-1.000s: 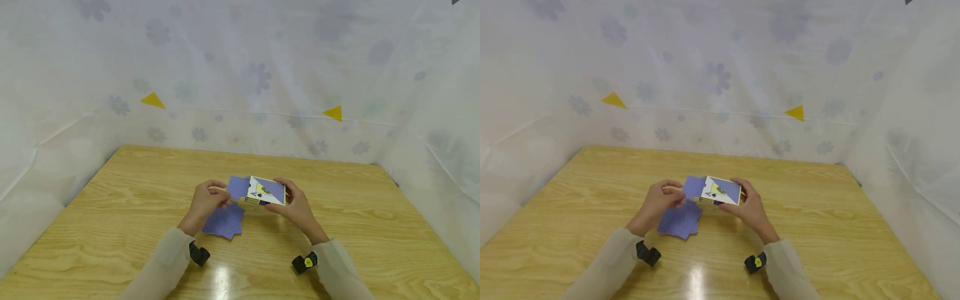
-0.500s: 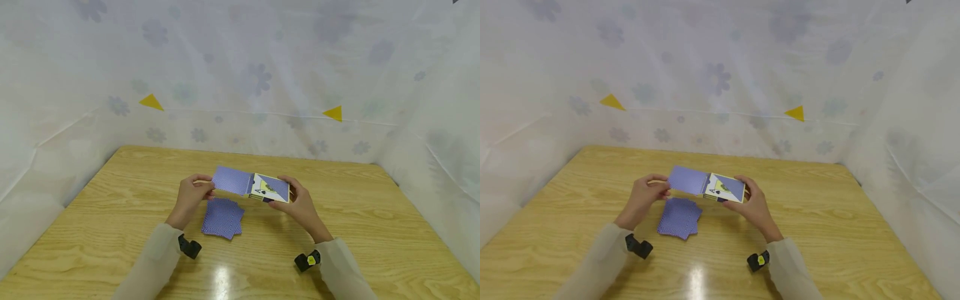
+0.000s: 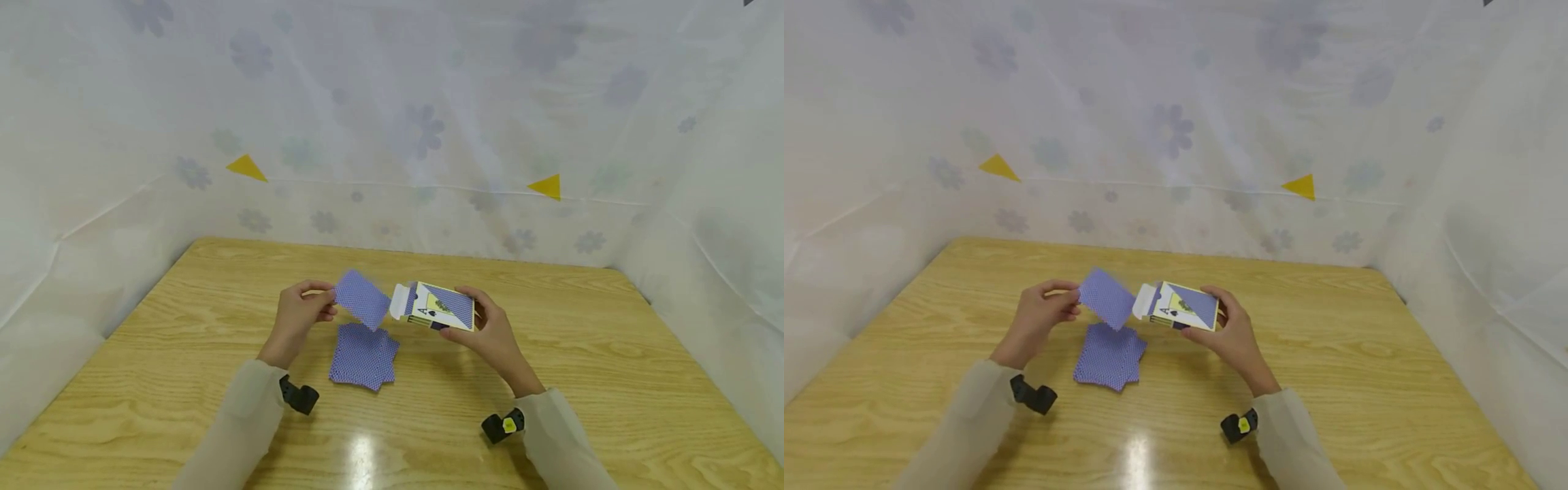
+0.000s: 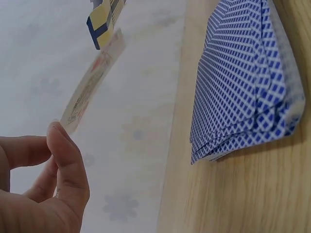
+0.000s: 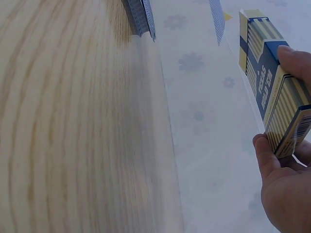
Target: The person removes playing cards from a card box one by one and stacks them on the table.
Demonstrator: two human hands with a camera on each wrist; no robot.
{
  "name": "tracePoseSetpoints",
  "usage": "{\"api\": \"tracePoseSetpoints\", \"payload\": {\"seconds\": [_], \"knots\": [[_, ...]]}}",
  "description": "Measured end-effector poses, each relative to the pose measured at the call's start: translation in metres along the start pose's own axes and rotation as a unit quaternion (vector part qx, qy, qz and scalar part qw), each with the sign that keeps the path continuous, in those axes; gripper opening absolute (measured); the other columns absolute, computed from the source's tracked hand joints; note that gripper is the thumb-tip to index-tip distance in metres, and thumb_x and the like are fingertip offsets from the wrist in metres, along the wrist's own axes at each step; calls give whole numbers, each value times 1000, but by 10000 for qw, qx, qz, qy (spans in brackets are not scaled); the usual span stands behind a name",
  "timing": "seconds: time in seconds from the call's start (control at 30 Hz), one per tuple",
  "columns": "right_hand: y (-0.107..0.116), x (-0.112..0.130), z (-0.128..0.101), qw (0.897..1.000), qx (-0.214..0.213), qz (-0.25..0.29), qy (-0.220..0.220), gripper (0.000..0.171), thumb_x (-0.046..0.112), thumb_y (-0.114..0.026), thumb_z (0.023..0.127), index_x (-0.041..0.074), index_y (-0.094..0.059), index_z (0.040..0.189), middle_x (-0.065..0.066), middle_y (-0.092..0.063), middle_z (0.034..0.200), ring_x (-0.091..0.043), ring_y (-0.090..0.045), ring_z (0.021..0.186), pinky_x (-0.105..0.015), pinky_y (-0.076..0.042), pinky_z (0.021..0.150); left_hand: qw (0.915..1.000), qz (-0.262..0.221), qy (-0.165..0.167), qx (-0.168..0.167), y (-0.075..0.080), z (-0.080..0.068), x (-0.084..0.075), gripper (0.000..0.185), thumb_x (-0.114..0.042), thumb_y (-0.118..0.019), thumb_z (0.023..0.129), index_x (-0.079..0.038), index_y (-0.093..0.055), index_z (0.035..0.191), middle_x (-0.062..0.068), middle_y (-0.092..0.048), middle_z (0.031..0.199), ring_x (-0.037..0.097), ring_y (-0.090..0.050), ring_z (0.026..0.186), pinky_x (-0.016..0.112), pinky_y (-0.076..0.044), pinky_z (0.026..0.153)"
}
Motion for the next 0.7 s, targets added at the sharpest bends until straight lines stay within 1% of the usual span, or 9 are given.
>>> {"api": "tracePoseSetpoints", "payload": {"seconds": [0.3,0.43,0.53,0.7], "knots": [[1,0,0,10000,-16,-25,8,70,4,-76,78,4,-42,139,-16,-48,133,-8,-52,104,-12,-45,85,9999,112,-55,-66,3,2,3,29,-5,-55,95,13,-58,117,-4,-63,75,3,-61,60,17,-53,60],[1,0,0,10000,-10,-11,11,70,3,-76,78,3,-42,139,-16,-48,134,-7,-52,104,-12,-45,85,9998,190,-78,-70,4,3,3,27,-5,-55,95,12,-59,116,-3,-62,76,2,-60,60,15,-52,60],[1,0,0,10000,-5,-5,7,70,3,-76,78,5,-42,139,-16,-47,134,-7,-52,104,-12,-45,85,9993,359,-74,-29,4,4,5,26,-6,-54,96,12,-60,115,-2,-61,77,3,-58,62,15,-51,60],[0,-1,0,10000,7,-12,-15,69,4,-76,78,5,-43,139,-16,-48,133,-11,-52,105,-12,-45,85,9965,825,-50,110,1,5,10,26,-8,-51,98,10,-63,113,1,-61,80,6,-53,66,19,-50,62]]}}
Point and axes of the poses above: each hand's wrist, its own z-axis towards the middle knuckle, its own y-axis out of the back of the hand, x = y × z, the point moved 5 cm from there along z, towards the middle knuckle
